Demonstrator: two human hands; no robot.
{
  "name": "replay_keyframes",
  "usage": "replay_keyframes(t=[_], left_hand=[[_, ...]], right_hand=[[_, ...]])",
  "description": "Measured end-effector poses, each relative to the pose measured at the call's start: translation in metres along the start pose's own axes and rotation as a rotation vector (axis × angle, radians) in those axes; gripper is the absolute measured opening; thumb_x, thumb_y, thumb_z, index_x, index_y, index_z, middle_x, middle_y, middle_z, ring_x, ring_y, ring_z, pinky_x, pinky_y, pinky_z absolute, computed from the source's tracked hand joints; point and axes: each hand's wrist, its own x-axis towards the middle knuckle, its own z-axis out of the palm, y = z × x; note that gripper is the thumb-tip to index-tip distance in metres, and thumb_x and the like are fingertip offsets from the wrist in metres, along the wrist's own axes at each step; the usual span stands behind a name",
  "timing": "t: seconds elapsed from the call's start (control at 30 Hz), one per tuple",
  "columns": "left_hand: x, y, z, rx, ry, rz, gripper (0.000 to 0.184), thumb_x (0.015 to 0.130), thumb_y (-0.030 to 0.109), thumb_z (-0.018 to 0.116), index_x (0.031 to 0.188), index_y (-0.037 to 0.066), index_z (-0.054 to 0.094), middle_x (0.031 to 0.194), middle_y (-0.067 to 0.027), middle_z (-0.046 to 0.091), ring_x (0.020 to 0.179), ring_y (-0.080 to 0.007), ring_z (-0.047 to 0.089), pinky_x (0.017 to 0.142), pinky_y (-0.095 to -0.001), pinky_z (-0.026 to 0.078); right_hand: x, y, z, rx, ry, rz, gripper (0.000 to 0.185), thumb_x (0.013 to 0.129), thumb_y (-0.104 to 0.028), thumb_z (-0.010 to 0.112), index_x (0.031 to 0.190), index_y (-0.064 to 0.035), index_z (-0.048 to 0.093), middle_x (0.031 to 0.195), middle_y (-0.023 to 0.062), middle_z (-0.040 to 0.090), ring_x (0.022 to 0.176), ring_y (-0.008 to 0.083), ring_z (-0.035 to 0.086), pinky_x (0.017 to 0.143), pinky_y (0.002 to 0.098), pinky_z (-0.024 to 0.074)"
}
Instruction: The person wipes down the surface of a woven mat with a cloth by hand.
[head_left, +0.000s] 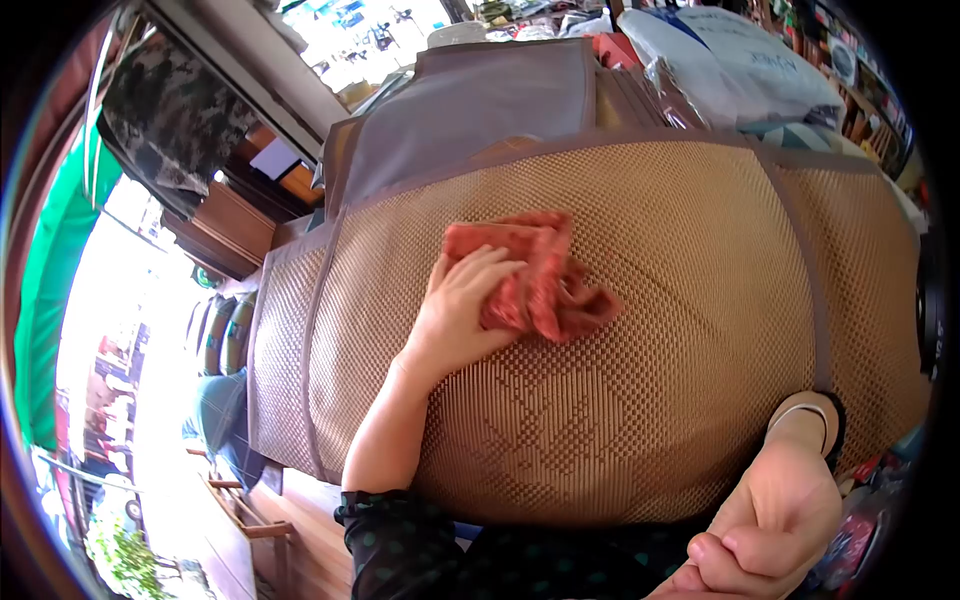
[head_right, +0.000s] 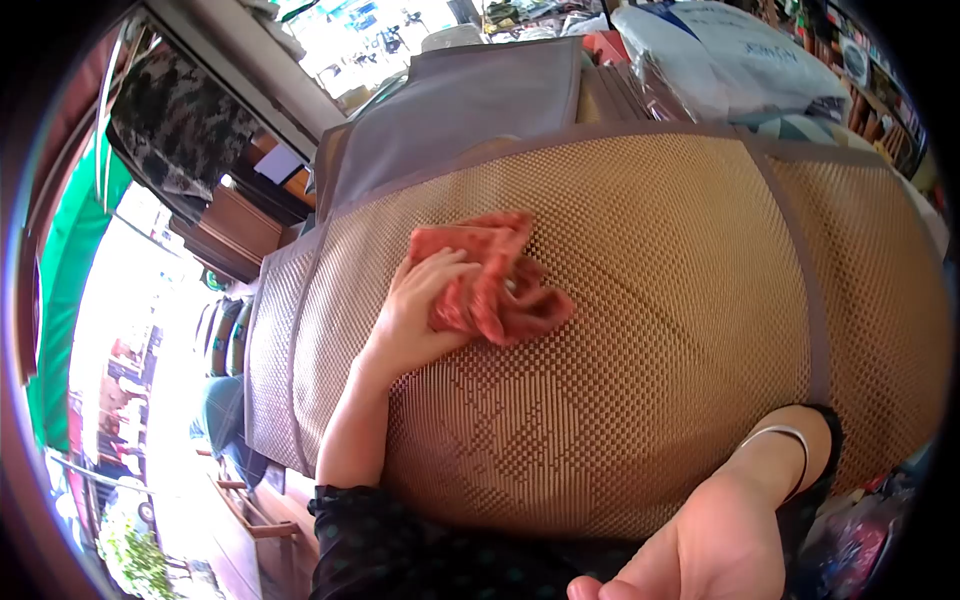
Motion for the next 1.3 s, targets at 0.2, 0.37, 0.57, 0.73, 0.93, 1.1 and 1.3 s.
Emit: replay_keyframes(t=[0.2, 0.37, 0.57, 0.73, 0.93, 1.1, 1.3], left_hand=[[0.001, 0.038, 0.011, -0.103, -0.011, 0.176, 0.075, 0.060, 0.026, 0.086, 0.129, 0.012, 0.059, 0.134, -0.0153, 0.056, 0.135, -0.0360, 0.047, 0.116, -0.0549, 0.030], [-0.007, 0.082, 0.019, -0.167, -0.141, 0.366, 0.075, 0.060, 0.025, 0.086, 0.129, 0.013, 0.059, 0.136, -0.0141, 0.054, 0.135, -0.0341, 0.047, 0.114, -0.0546, 0.032], [0.004, 0.012, 0.002, -0.017, 0.067, -0.035, 0.068, 0.063, 0.019, 0.084, 0.126, 0.007, 0.062, 0.131, -0.0172, 0.062, 0.128, -0.0370, 0.054, 0.113, -0.0506, 0.037], [-0.001, -0.009, -0.001, -0.054, 0.124, -0.202, 0.066, 0.067, 0.025, 0.083, 0.126, 0.007, 0.059, 0.134, -0.0194, 0.058, 0.131, -0.0375, 0.051, 0.113, -0.0555, 0.034], [-0.002, 0.062, 0.017, -0.142, -0.109, 0.285, 0.071, 0.062, 0.026, 0.085, 0.127, 0.013, 0.059, 0.137, -0.0134, 0.053, 0.137, -0.0365, 0.043, 0.113, -0.0563, 0.030], [-0.006, 0.079, 0.015, -0.204, -0.224, 0.381, 0.072, 0.063, 0.024, 0.085, 0.129, 0.014, 0.058, 0.139, -0.0130, 0.052, 0.138, -0.0345, 0.043, 0.115, -0.0557, 0.029], [0.002, 0.011, 0.001, -0.008, 0.026, -0.054, 0.066, 0.066, 0.024, 0.083, 0.126, 0.010, 0.059, 0.135, -0.0168, 0.057, 0.133, -0.0369, 0.049, 0.114, -0.0558, 0.031]], right_hand=[[-0.001, -0.001, -0.001, 0.016, 0.006, -0.051, 0.019, 0.081, 0.000, 0.068, 0.064, -0.0052, 0.064, 0.059, -0.0023, 0.061, 0.053, 0.0070, 0.062, 0.048, 0.0178, 0.0441], [0.000, 0.000, -0.001, 0.064, 0.008, -0.061, 0.019, 0.081, 0.000, 0.068, 0.064, -0.0055, 0.063, 0.058, -0.0023, 0.061, 0.053, 0.0070, 0.063, 0.048, 0.0180, 0.0441], [0.001, -0.001, -0.003, 0.064, 0.004, -0.051, 0.020, 0.082, 0.000, 0.067, 0.063, -0.0056, 0.063, 0.057, -0.0031, 0.060, 0.052, 0.0068, 0.062, 0.048, 0.0177, 0.0440], [0.001, 0.000, -0.004, 0.066, 0.004, -0.065, 0.021, 0.084, 0.000, 0.065, 0.063, -0.0056, 0.063, 0.057, -0.0033, 0.060, 0.052, 0.0062, 0.062, 0.049, 0.0173, 0.0439], [0.000, 0.000, -0.003, 0.081, -0.033, -0.020, 0.020, 0.083, 0.000, 0.066, 0.064, -0.0054, 0.063, 0.058, -0.0030, 0.061, 0.053, 0.0063, 0.062, 0.049, 0.0170, 0.0443], [-0.003, 0.001, -0.001, 0.099, -0.041, -0.030, 0.020, 0.083, 0.000, 0.066, 0.064, -0.0051, 0.063, 0.059, -0.0028, 0.061, 0.053, 0.0062, 0.062, 0.049, 0.0165, 0.0448], [0.000, 0.002, -0.003, 0.109, -0.036, -0.041, 0.020, 0.083, 0.001, 0.066, 0.064, -0.0053, 0.063, 0.058, -0.0026, 0.061, 0.052, 0.0061, 0.062, 0.049, 0.0164, 0.0447]])
